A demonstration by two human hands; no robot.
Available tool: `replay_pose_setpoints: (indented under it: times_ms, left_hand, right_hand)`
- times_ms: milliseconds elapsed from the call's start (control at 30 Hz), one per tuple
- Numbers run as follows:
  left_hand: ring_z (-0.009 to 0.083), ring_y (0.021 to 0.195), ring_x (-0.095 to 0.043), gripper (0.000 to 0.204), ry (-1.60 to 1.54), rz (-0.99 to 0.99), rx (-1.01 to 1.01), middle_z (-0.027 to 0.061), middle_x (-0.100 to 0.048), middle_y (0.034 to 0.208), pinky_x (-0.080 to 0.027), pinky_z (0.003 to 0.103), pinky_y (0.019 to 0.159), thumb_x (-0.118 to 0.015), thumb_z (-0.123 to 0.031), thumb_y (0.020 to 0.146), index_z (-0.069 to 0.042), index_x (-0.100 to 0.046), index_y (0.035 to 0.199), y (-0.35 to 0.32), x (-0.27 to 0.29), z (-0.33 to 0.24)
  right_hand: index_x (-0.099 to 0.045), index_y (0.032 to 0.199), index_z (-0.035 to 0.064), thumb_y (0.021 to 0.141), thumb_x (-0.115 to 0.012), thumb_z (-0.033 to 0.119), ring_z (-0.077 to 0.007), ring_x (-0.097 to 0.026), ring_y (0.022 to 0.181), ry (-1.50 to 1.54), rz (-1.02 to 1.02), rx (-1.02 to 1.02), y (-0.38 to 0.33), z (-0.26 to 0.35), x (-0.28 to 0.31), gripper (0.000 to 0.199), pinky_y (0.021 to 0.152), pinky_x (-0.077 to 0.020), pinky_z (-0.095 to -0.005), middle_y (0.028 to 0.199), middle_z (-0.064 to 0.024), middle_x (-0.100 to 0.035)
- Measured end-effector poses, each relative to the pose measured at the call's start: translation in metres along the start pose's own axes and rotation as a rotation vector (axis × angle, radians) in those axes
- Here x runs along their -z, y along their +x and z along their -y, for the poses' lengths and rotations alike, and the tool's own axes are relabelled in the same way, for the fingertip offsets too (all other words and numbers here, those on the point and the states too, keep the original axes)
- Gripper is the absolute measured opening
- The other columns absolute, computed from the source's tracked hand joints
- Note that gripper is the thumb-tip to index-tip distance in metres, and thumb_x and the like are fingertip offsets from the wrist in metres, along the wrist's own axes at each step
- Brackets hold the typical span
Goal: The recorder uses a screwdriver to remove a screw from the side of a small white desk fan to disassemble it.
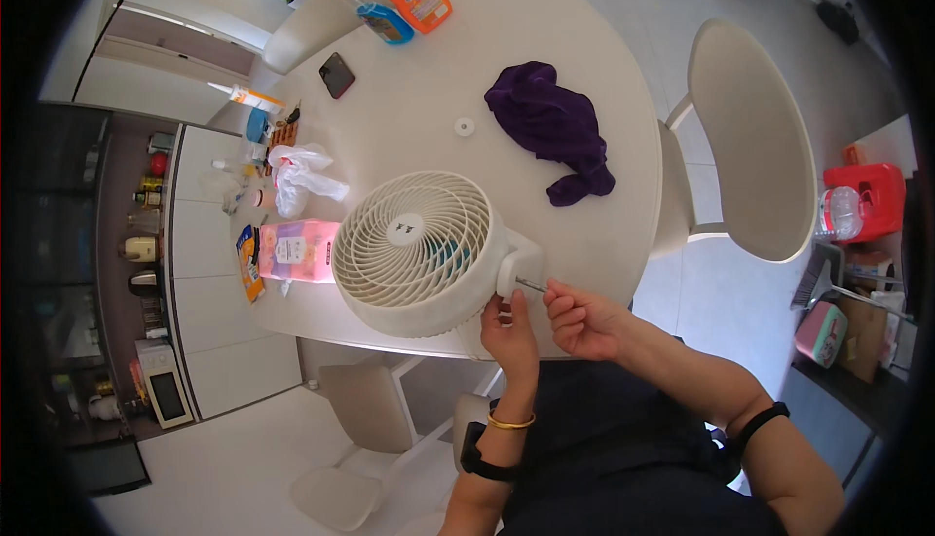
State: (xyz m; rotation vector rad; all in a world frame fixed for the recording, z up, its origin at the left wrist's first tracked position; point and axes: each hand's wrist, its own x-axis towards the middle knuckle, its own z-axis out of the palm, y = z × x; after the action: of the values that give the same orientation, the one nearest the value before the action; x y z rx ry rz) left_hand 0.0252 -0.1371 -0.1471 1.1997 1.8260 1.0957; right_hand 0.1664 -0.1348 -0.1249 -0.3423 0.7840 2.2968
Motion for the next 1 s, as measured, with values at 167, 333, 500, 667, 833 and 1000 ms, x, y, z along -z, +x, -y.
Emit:
replay_pose_setpoints:
  times_ms: [167,333,500,667,833,1000]
  left_hand:
    - [0.0163,0.070,-0.055,0.031,0.106,0.081,-0.061,0.0095,-0.065,0.089,-0.044,0.029,0.065,-0.070,-0.025,0.087,0.000,-0.067,0.105,0.008,0.015,0.002]
    - [0.0192,0.072,-0.055,0.033,0.116,0.150,-0.047,0.0107,-0.065,0.094,-0.046,0.032,0.069,-0.070,-0.023,0.086,0.000,-0.065,0.109,0.012,0.023,0.004]
    - [0.0258,0.094,-0.058,0.033,0.524,0.246,-0.595,0.0102,-0.064,0.108,-0.046,0.039,0.082,-0.070,-0.025,0.085,-0.006,-0.066,0.112,-0.016,0.064,-0.044]
    - [0.0451,0.135,-0.030,0.086,1.230,0.124,-1.071,0.0191,-0.039,0.144,-0.022,0.064,0.106,-0.080,-0.048,0.069,-0.012,-0.044,0.138,0.047,0.135,-0.103]
    - [0.0444,0.138,-0.028,0.099,1.613,0.627,-1.133,0.0182,-0.035,0.149,-0.020,0.064,0.108,-0.083,-0.047,0.060,-0.010,-0.040,0.141,0.102,0.119,-0.164]
    - [0.0353,0.130,-0.043,0.095,1.574,1.008,-0.801,0.0172,-0.047,0.141,-0.030,0.055,0.107,-0.085,-0.033,0.053,-0.006,-0.046,0.135,0.112,0.088,-0.195]
  right_hand:
    - [-0.057,0.087,0.0077,0.098,-0.055,0.031,-0.0033,-0.044,0.047,-0.461,-0.229,0.265,0.002,-0.008,-0.007,0.026,0.045,-0.0357,-0.0184,0.061,0.0055,-0.052]
    - [-0.060,0.083,0.0043,0.097,-0.053,0.030,-0.0088,-0.051,0.045,-1.103,-0.381,0.538,-0.005,-0.006,-0.033,0.030,0.046,-0.0405,-0.0222,0.058,-0.0010,-0.059]
    - [-0.062,0.081,0.0003,0.097,-0.052,0.030,-0.0098,-0.056,0.047,-1.391,-0.325,0.647,-0.015,0.001,-0.038,0.035,0.048,-0.0444,-0.0241,0.058,-0.0049,-0.063]
    - [-0.063,0.081,0.0000,0.098,-0.049,0.027,-0.0097,-0.055,0.049,-1.476,-0.276,0.615,-0.015,0.011,-0.036,0.035,0.050,-0.0441,-0.0254,0.057,-0.0045,-0.061]
    - [-0.064,0.081,0.0013,0.098,-0.046,0.030,-0.0141,-0.058,0.052,-1.356,-0.199,0.651,-0.015,0.011,-0.019,0.038,0.057,-0.0460,-0.0305,0.056,-0.0040,-0.061]
    - [-0.064,0.084,0.0020,0.098,-0.042,0.031,-0.0166,-0.059,0.054,-1.120,-0.102,0.625,-0.014,0.006,0.014,0.039,0.061,-0.0468,-0.0333,0.057,-0.0031,-0.062]
